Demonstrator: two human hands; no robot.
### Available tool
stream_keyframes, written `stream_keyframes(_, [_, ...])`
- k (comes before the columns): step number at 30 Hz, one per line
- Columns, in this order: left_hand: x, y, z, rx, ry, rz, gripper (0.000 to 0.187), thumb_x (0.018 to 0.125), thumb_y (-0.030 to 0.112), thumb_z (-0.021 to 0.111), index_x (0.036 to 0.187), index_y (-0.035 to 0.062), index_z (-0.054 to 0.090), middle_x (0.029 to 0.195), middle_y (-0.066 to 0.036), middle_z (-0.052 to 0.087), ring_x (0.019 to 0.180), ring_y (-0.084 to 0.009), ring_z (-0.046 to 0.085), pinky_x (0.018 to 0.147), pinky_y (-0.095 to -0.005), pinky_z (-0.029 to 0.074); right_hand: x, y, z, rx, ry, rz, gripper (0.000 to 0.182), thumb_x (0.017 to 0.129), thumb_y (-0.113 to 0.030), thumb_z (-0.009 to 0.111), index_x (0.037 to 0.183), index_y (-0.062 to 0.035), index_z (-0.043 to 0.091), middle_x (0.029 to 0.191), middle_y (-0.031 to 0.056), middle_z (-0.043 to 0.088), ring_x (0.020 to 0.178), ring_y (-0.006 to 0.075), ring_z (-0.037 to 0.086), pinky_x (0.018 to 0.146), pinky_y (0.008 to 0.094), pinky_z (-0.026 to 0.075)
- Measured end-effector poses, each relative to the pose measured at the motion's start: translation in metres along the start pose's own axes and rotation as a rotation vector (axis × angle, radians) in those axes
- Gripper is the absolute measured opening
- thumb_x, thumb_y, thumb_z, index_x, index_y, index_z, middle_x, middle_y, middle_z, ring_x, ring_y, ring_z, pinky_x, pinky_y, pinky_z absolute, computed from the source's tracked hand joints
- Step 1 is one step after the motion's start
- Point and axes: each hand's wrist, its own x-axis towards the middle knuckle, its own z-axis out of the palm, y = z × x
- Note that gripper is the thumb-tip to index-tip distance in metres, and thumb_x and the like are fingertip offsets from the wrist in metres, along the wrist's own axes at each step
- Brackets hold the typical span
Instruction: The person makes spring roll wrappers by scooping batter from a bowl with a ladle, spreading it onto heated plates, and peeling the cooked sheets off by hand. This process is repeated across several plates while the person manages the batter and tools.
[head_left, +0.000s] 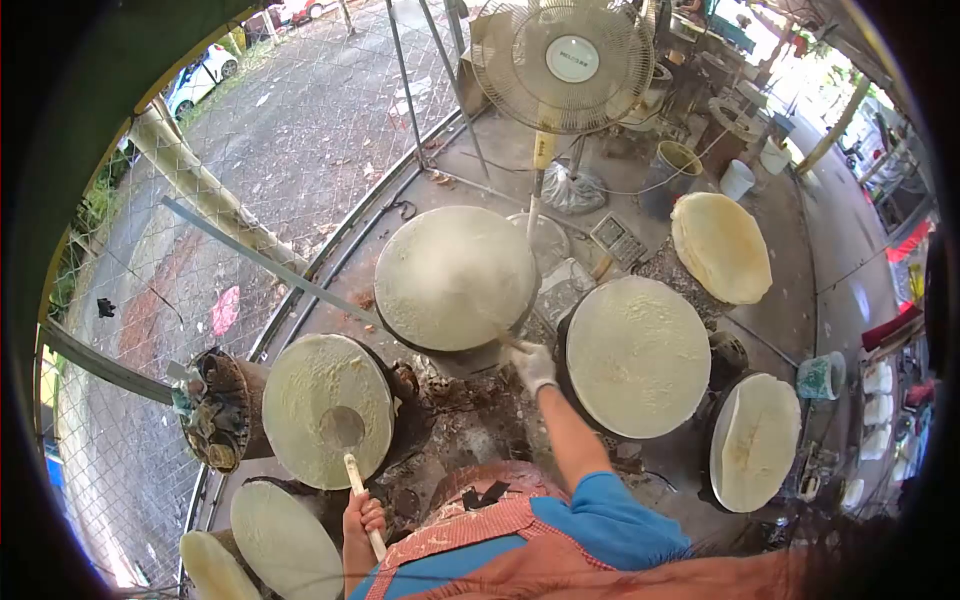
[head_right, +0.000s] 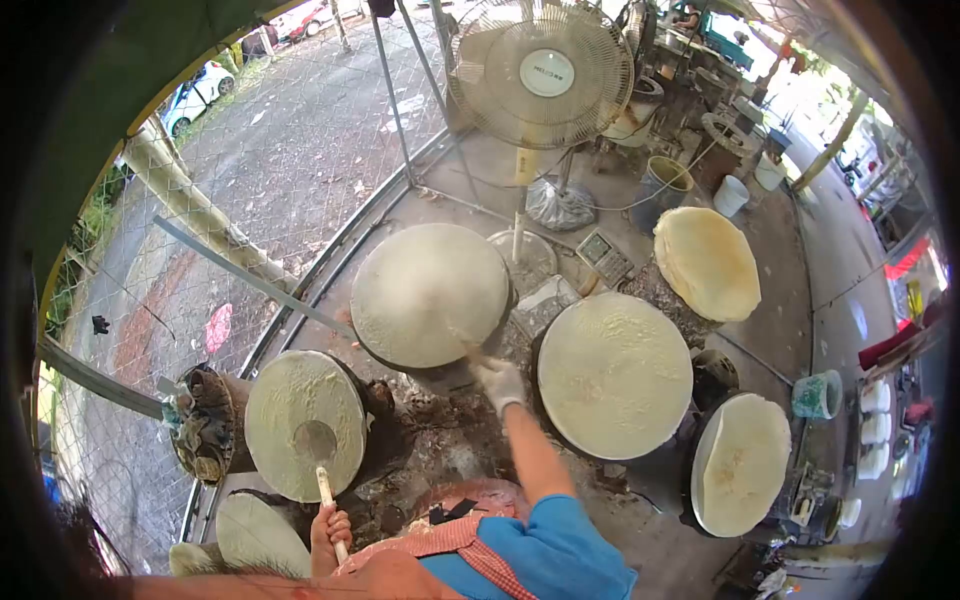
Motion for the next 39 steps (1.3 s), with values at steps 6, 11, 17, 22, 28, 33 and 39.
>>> stream_keyframes(6, [0.015, 0.009, 0.000, -0.151, -0.056, -0.127, 0.018, 0.091, 0.023, 0.043, 0.103, 0.0286, 0.056, 0.054, 0.004, 0.025, 0.040, -0.0062, 0.028, 0.034, -0.0214, 0.028, 0.081, -0.038, -0.037, -0.746, 0.234, -0.245, 0.021, 0.079, -0.029, 0.058, 0.090, -0.0123, 0.066, 0.074, 0.0187, 0.063, 0.070, 0.0355, 0.061, 0.063, 0.0440, 0.046])
stream_keyframes(11, [0.071, 0.036, 0.025, -0.018, -0.130, -0.231, 0.035, 0.090, 0.023, 0.045, 0.059, 0.0136, 0.032, 0.045, 0.004, 0.023, 0.036, -0.0072, 0.030, 0.032, -0.0235, 0.027, 0.044, -0.045, -0.052, -0.995, 0.030, -0.705, 0.012, 0.077, -0.024, 0.054, 0.078, -0.0132, 0.061, 0.059, 0.0145, 0.058, 0.054, 0.0337, 0.058, 0.051, 0.0459, 0.047])
stream_keyframes(17, [0.161, 0.025, 0.136, 0.195, -0.087, -0.107, 0.022, 0.089, 0.013, 0.048, 0.072, 0.0134, 0.034, 0.050, 0.005, 0.026, 0.036, -0.0044, 0.027, 0.028, -0.0193, 0.022, 0.017, -0.009, -0.050, -1.041, 0.260, -0.500, 0.016, 0.075, -0.031, 0.063, 0.075, -0.0144, 0.065, 0.058, 0.0136, 0.058, 0.054, 0.0318, 0.059, 0.051, 0.0427, 0.046])
stream_keyframes(22, [0.216, -0.016, 0.182, 0.514, -0.096, 0.150, 0.022, 0.084, 0.002, 0.048, 0.086, 0.0154, 0.030, 0.056, 0.003, 0.028, 0.038, -0.0047, 0.028, 0.030, -0.0203, 0.026, -0.008, -0.002, -0.074, -0.962, 0.311, -0.428, 0.019, 0.075, -0.034, 0.063, 0.076, -0.0145, 0.066, 0.059, 0.0144, 0.057, 0.053, 0.0327, 0.058, 0.050, 0.0442, 0.046])
stream_keyframes(28, [0.247, -0.082, 0.194, 0.511, 0.009, 0.111, 0.017, 0.087, 0.009, 0.046, 0.082, 0.0113, 0.030, 0.055, 0.001, 0.027, 0.040, -0.0090, 0.028, 0.034, -0.0221, 0.026, -0.068, 0.007, -0.021, -1.058, 0.243, -0.471, 0.019, 0.076, -0.034, 0.062, 0.079, -0.0155, 0.066, 0.061, 0.0120, 0.056, 0.052, 0.0320, 0.057, 0.049, 0.0436, 0.046])
stream_keyframes(33, [0.144, -0.073, 0.138, 0.706, -0.134, 0.167, 0.016, 0.092, 0.024, 0.046, 0.084, 0.0149, 0.035, 0.050, 0.004, 0.026, 0.035, -0.0067, 0.021, 0.030, -0.0228, 0.019, -0.113, -0.008, -0.040, -1.017, 0.365, -0.688, 0.010, 0.070, -0.025, 0.069, 0.072, -0.0156, 0.065, 0.059, 0.0080, 0.054, 0.047, 0.0278, 0.054, 0.046, 0.0407, 0.044])
stream_keyframes(39, [0.108, -0.071, 0.081, 0.045, -0.215, -0.349, 0.024, 0.095, 0.030, 0.038, 0.117, 0.0214, 0.045, 0.057, 0.003, 0.028, 0.038, -0.0037, 0.025, 0.028, -0.0170, 0.024, -0.137, 0.041, -0.041, -0.983, 0.129, -0.818, 0.015, 0.069, -0.016, 0.071, 0.081, -0.0089, 0.065, 0.068, 0.0039, 0.059, 0.056, 0.0215, 0.057, 0.052, 0.0338, 0.045])
